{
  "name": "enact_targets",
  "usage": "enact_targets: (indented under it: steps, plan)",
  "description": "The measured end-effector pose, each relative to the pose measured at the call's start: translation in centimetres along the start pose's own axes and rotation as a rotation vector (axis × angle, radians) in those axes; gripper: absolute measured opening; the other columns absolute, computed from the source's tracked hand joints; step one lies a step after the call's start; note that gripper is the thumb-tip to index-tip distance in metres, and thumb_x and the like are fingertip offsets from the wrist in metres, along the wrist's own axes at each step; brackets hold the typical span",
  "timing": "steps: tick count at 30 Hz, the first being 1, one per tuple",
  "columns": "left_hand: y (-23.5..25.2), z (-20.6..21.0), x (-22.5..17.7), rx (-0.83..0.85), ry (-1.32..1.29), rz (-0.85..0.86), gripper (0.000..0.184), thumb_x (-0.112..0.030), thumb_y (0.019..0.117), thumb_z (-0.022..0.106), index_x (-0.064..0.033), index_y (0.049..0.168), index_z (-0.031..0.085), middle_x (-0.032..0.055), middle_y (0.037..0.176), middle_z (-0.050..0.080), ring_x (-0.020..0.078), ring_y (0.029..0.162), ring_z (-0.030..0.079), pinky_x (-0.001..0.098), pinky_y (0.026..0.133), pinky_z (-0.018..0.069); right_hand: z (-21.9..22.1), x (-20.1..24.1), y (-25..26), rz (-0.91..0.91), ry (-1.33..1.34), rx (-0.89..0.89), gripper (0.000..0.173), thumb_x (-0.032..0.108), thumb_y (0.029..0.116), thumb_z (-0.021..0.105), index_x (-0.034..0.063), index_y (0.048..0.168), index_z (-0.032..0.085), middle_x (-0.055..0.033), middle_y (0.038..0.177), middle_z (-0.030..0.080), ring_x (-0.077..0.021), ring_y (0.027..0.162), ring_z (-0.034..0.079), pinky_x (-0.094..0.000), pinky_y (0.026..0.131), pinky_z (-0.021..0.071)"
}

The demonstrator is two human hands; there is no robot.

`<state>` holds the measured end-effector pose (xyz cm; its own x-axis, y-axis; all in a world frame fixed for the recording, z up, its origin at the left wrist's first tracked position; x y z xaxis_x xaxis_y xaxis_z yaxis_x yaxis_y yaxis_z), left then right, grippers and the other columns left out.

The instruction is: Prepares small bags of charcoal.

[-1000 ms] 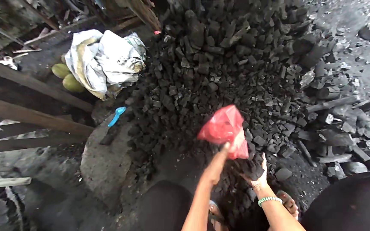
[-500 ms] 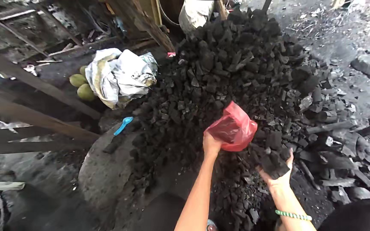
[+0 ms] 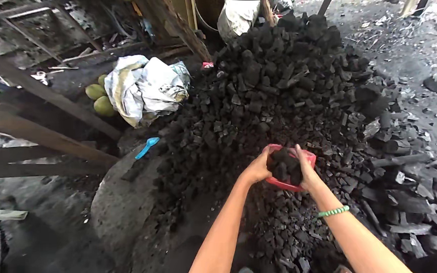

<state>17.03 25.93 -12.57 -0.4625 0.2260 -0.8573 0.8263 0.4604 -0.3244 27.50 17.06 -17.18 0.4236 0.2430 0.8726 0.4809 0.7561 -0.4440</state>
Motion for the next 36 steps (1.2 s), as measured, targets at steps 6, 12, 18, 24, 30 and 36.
enact_targets:
  steps: [6, 12, 18, 24, 30, 36]
  plan:
    - [1.7, -3.5, -0.8, -0.153, -0.084, 0.034, 0.100, 0.018, 0.0752, 0.069, -0.0056, 0.161, 0.023, 0.0230, 0.153, 0.044, 0.0330, 0.136, 0.050, 0.0515, 0.109, 0.0458, 0.9, 6.6, 0.6, -0.116, -0.590, 0.245, 0.058, 0.048, 0.1093, 0.040, 0.0088, 0.150, 0.051, -0.0195, 0.150, 0.052, -0.0331, 0.140, 0.049, -0.0594, 0.116, 0.0357]
    - [4.1, -4.1, 0.9, -0.251, 0.053, -0.086, 0.100, 0.009, 0.0779, 0.074, -0.0043, 0.161, 0.020, 0.0279, 0.151, 0.044, 0.0413, 0.137, 0.048, 0.0604, 0.109, 0.0430, -7.6, 7.1, 0.9, -0.273, 0.038, -0.152, 0.042, 0.035, 0.1104, 0.036, 0.0068, 0.134, 0.056, -0.0069, 0.109, 0.071, -0.0175, 0.092, 0.072, -0.0362, 0.079, 0.0609]
    - [-2.2, -4.3, 6.7, -0.810, -0.376, 0.035, 0.058, -0.030, 0.1030, 0.059, -0.0094, 0.154, 0.042, 0.0209, 0.149, 0.049, 0.0313, 0.128, 0.057, 0.0493, 0.102, 0.0516, -17.5, -11.7, -2.9, 0.087, -0.250, -0.906, 0.058, 0.031, 0.1078, 0.048, -0.0074, 0.151, 0.039, -0.0377, 0.153, 0.036, -0.0493, 0.143, 0.038, -0.0601, 0.115, 0.0334]
    - [-9.2, 6.5, 20.8, -0.801, -0.253, -0.778, 0.074, -0.057, 0.1047, 0.045, -0.0111, 0.161, 0.030, 0.0279, 0.168, 0.009, 0.0561, 0.151, 0.010, 0.0798, 0.111, 0.0184, -13.0, -15.7, -3.0, 0.109, -0.448, -0.653, 0.063, 0.041, 0.1094, 0.042, -0.0003, 0.156, 0.036, -0.0317, 0.161, 0.029, -0.0469, 0.150, 0.029, -0.0598, 0.122, 0.0250]
    - [-7.5, 13.8, 16.3, -0.579, -0.039, -0.766, 0.083, -0.060, 0.1026, 0.047, -0.0111, 0.164, 0.019, 0.0241, 0.166, 0.024, 0.0433, 0.153, 0.024, 0.0692, 0.121, 0.0068, -10.1, -16.6, -5.5, 0.045, -0.488, -0.484, 0.057, 0.042, 0.1097, 0.040, 0.0089, 0.156, 0.041, -0.0223, 0.156, 0.045, -0.0392, 0.146, 0.042, -0.0605, 0.118, 0.0317]
    - [-7.7, 15.0, 15.2, -0.590, -0.192, -0.717, 0.066, -0.050, 0.1071, 0.044, -0.0096, 0.159, 0.035, 0.0229, 0.161, 0.034, 0.0423, 0.150, 0.029, 0.0701, 0.119, 0.0070, -7.8, -18.1, -6.5, -0.072, -0.270, -0.414, 0.064, 0.043, 0.1054, 0.037, 0.0046, 0.156, 0.037, -0.0217, 0.159, 0.041, -0.0337, 0.148, 0.038, -0.0544, 0.120, 0.0307]
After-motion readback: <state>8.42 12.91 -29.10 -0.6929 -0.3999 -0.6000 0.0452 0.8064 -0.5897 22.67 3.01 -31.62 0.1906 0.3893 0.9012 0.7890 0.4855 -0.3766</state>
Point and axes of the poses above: each hand's wrist, its own y-axis towards the middle knuckle, its own z-axis out of the palm, x = y × z, the point moved 9 cm from there along y, towards the middle knuckle
